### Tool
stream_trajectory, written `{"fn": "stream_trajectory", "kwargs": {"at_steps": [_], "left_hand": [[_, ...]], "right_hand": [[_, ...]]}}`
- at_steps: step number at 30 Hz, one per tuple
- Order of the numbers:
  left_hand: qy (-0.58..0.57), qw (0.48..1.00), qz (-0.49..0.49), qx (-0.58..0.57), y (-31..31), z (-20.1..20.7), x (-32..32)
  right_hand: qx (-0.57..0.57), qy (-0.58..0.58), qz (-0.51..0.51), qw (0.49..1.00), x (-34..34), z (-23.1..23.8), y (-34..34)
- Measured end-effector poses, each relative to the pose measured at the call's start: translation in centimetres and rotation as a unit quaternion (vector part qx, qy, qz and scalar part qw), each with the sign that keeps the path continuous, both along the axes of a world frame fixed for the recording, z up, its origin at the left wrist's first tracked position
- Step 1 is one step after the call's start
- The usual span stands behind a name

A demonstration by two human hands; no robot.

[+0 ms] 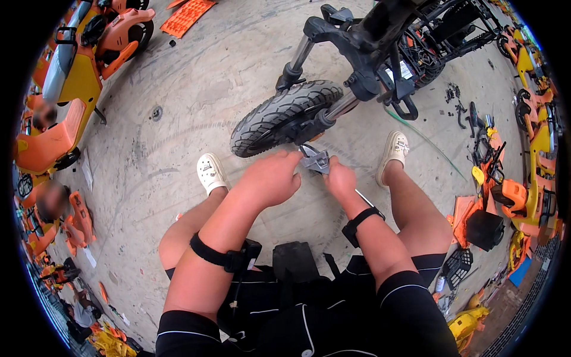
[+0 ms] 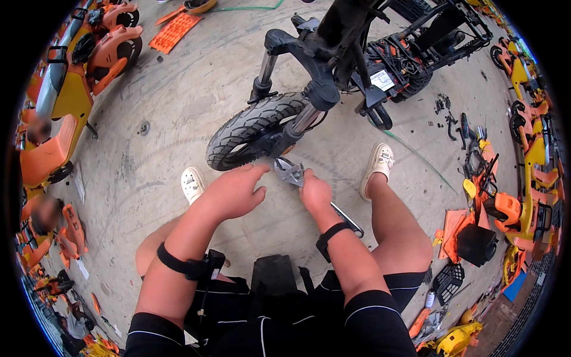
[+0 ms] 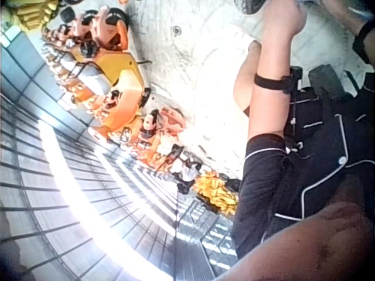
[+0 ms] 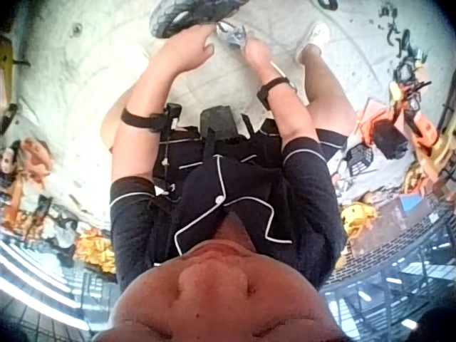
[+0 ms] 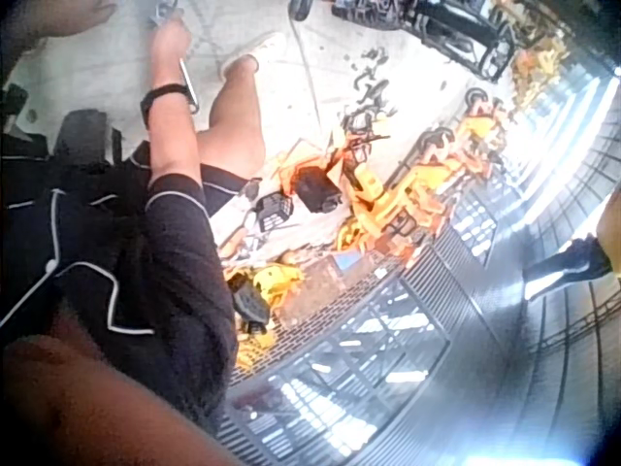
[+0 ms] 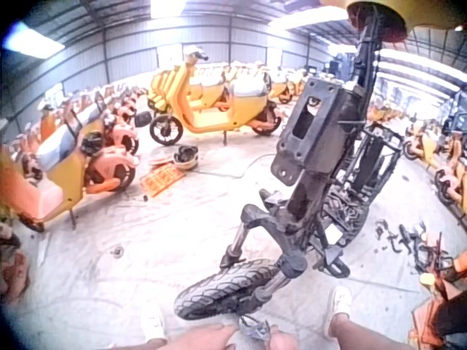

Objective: The person loosens a bolt on the front wheel of an electric scooter using an adjustable wrench and removes the bolt by hand.

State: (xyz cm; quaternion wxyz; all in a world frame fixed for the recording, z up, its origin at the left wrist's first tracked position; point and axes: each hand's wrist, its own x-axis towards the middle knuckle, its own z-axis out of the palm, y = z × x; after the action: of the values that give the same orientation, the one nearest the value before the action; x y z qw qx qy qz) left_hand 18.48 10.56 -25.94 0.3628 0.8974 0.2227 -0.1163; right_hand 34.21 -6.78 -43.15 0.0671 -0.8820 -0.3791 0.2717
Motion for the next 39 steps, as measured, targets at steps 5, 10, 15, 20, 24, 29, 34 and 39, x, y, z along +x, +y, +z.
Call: {"fn": "stream_trajectory", "kwargs": {"at_steps": [5,10,15,20,24,29,34,39], "left_hand": [[-0.005,1.0,-0.007,0.006,0.1,0.0,-0.4],[-0.015,1.0,0.009,0.002,0.1,0.5,-0.2],[-0.022,1.0,0.016,0.013,0.2,0.5,-0.7],[-0.021,1.0,0.011,0.011,0.2,0.6,-0.9],[-0.015,1.0,0.017,0.007,0.2,0.5,-1.2],[-0.013,1.0,0.022,0.004,0.2,0.7,-1.7],[0.001,0.999,0.035,-0.001,0.9,1.0,-2.5],[0.009,0.999,0.035,0.001,0.7,1.3,-2.1]], "right_hand": [[-0.018,0.039,-0.045,0.998,-1.2,0.8,0.5],[-0.012,0.053,-0.008,0.998,-1.7,0.2,0.6],[-0.006,0.06,0.009,0.998,-2.8,1.3,0.6],[0.049,0.109,-0.177,0.977,-6.2,-0.9,0.8],[0.022,0.22,-0.259,0.94,-7.2,-3.1,2.0],[0.067,0.28,-0.332,0.898,-7.6,-5.3,2.3],[0.098,0.239,-0.203,0.945,-7.0,-5.4,0.8],[0.151,0.187,-0.148,0.959,-5.6,-7.0,0.0]]}}
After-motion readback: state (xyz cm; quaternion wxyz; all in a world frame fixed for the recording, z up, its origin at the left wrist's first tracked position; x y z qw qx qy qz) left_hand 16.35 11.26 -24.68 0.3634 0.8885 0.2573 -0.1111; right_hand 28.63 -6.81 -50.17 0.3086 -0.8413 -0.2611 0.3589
